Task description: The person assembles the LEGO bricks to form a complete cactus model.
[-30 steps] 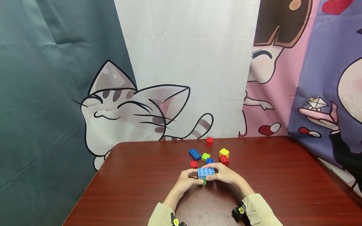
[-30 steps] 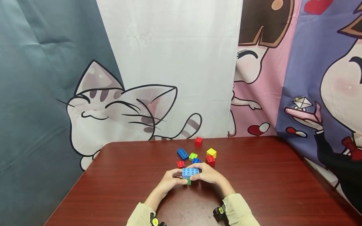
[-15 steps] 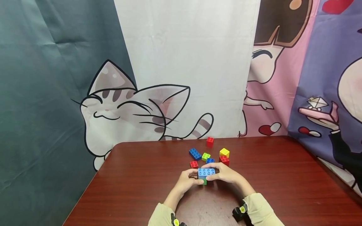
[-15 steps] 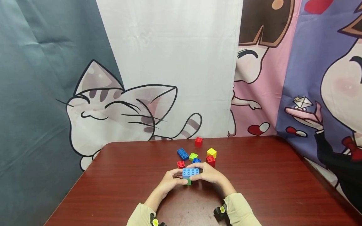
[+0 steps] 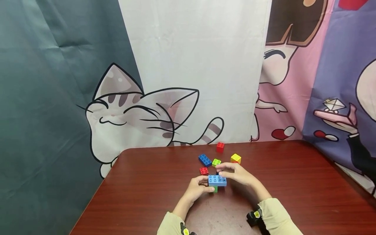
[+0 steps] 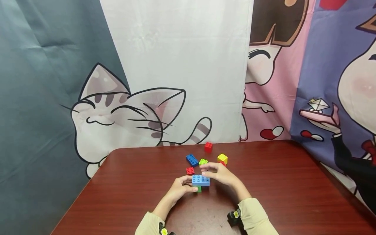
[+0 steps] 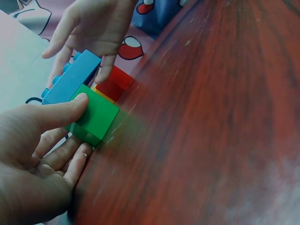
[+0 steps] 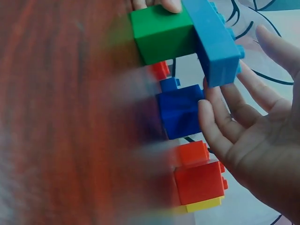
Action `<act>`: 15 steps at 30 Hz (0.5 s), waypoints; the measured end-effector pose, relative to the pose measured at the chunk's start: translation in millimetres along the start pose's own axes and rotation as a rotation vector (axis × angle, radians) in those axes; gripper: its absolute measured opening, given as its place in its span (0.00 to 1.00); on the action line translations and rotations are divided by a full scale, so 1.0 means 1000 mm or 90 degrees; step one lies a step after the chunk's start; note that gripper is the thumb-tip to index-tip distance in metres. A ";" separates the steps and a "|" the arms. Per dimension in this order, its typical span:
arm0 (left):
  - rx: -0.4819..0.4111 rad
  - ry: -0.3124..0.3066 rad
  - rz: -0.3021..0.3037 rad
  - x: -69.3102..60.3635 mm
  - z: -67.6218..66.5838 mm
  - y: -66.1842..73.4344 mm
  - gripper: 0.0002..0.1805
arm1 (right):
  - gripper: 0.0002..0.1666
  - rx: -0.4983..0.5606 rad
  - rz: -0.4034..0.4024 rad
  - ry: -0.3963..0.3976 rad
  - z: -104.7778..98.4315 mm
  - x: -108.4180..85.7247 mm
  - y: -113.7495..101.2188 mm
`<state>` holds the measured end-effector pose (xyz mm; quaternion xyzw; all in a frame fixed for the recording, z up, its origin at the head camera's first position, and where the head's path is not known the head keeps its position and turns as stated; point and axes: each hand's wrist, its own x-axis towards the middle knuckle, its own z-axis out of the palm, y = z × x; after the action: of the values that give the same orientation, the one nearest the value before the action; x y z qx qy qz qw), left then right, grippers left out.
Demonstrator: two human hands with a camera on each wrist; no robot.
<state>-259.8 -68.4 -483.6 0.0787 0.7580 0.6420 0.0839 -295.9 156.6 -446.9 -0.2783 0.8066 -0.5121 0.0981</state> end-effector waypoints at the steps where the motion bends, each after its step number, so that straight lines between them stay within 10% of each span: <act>1: -0.001 0.001 -0.001 0.000 0.000 0.000 0.22 | 0.28 0.005 0.007 0.013 -0.002 0.001 0.000; 15: 0.009 0.004 -0.009 -0.001 0.002 0.001 0.22 | 0.26 0.025 0.054 0.187 -0.010 0.019 0.003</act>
<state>-258.0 -67.0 -482.8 0.0720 0.7632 0.6364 0.0855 -317.0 154.4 -442.4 -0.1639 0.8132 -0.5584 0.0063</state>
